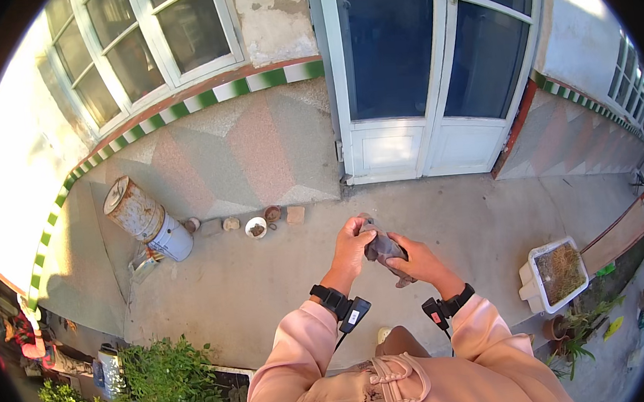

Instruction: The person wipes a reddish-brown window sill and the adjacent white window frame using a cloth. They repeatedly rub the sill and frame, moving along the length of the sill and occasionally reaching up to wipe the frame above.

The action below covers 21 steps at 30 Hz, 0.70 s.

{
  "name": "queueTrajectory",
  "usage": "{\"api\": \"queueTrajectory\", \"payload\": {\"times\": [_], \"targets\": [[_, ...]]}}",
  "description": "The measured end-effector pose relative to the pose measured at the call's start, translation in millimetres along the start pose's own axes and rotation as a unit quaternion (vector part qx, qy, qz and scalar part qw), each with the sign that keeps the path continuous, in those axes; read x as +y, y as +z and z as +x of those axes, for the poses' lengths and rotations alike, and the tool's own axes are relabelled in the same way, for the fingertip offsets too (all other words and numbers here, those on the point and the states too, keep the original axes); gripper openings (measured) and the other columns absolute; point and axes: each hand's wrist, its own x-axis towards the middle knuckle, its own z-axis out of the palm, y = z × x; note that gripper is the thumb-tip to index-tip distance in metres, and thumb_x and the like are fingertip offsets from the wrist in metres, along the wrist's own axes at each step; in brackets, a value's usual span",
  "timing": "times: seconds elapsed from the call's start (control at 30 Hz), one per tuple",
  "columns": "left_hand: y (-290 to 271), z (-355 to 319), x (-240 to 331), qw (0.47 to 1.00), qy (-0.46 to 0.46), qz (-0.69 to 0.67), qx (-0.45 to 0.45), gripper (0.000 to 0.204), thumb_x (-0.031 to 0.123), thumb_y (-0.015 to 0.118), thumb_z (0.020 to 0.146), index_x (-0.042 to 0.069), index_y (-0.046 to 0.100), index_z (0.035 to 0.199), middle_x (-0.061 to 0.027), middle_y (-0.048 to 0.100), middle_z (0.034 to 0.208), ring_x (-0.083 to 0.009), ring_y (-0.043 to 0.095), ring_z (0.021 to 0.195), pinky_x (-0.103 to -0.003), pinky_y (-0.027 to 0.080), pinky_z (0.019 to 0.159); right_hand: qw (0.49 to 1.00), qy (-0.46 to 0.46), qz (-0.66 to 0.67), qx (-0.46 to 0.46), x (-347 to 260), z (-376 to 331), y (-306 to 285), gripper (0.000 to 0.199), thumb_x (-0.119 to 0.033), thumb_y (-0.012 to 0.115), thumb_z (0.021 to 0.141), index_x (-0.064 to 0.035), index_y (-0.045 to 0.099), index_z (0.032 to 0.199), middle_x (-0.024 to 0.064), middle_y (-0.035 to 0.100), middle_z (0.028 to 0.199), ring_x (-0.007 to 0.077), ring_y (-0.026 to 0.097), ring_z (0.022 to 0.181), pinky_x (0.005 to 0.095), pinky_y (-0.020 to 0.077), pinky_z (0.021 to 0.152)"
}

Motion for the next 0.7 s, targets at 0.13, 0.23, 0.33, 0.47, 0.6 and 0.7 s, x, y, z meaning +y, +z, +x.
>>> {"api": "queueTrajectory", "payload": {"times": [0.13,0.23,0.33,0.47,0.6,0.7], "targets": [[50,58,66,1.0,0.014,-0.028,0.0,0.02,-0.001,0.063,0.086,0.004,0.057,0.104,-0.0037,0.061,0.095,-0.0125,0.059,0.086,-0.028,0.049,0.08,0.98,-0.071,0.186,0.027,2,46,-57,0.071,-0.046,0.062,0.093,-0.0074,0.038,0.148,0.0113,0.054,0.132,0.0207,0.05,0.119,0.0374,0.0402,0.101],[71,93,111,0.999,0.015,-0.017,-0.032,0.02,-0.001,0.061,0.087,0.004,0.056,0.106,-0.0042,0.062,0.096,-0.0127,0.06,0.087,-0.029,0.05,0.082,0.956,-0.09,0.275,0.045,8,83,-93,0.067,-0.038,0.063,0.094,-0.0068,0.039,0.147,0.0094,0.053,0.133,0.0184,0.049,0.121,0.0352,0.0384,0.103],[87,115,138,0.998,0.005,-0.021,-0.066,0.02,0.0,0.059,0.089,0.005,0.054,0.107,-0.005,0.063,0.098,-0.0138,0.061,0.088,-0.03,0.05,0.083,0.967,-0.076,0.243,0.0,18,106,-108,0.057,-0.027,0.06,0.095,-0.0079,0.043,0.145,0.0094,0.054,0.133,0.0206,0.048,0.124,0.0359,0.0374,0.106],[85,149,156,0.996,0.02,-0.047,-0.08,0.019,-0.002,0.058,0.088,0.005,0.055,0.106,-0.0049,0.063,0.096,-0.014,0.062,0.089,-0.03,0.051,0.082,0.951,-0.028,0.294,-0.095,15,134,-103,0.046,-0.017,0.06,0.092,-0.0057,0.052,0.136,0.0061,0.061,0.125,0.0191,0.056,0.115,0.0346,0.0425,0.101],[47,183,159,0.997,-0.014,-0.061,-0.051,0.024,-0.002,0.057,0.089,0.006,0.054,0.111,-0.0056,0.062,0.101,-0.0166,0.061,0.093,-0.032,0.051,0.085,0.944,0.014,0.329,-0.026,-6,183,-72,0.044,-0.019,0.064,0.091,-0.0057,0.056,0.132,0.0066,0.062,0.123,0.0191,0.057,0.114,0.0343,0.0453,0.098],[2,205,167,0.995,-0.026,-0.074,-0.054,0.029,0.001,0.058,0.09,0.006,0.053,0.117,-0.0068,0.062,0.109,-0.0201,0.06,0.101,-0.036,0.048,0.092,0.961,0.006,0.273,-0.035,-21,228,-62,0.04,-0.02,0.06,0.094,-0.006,0.056,0.131,0.0071,0.061,0.124,0.0192,0.057,0.115,0.0349,0.046,0.098]]}}
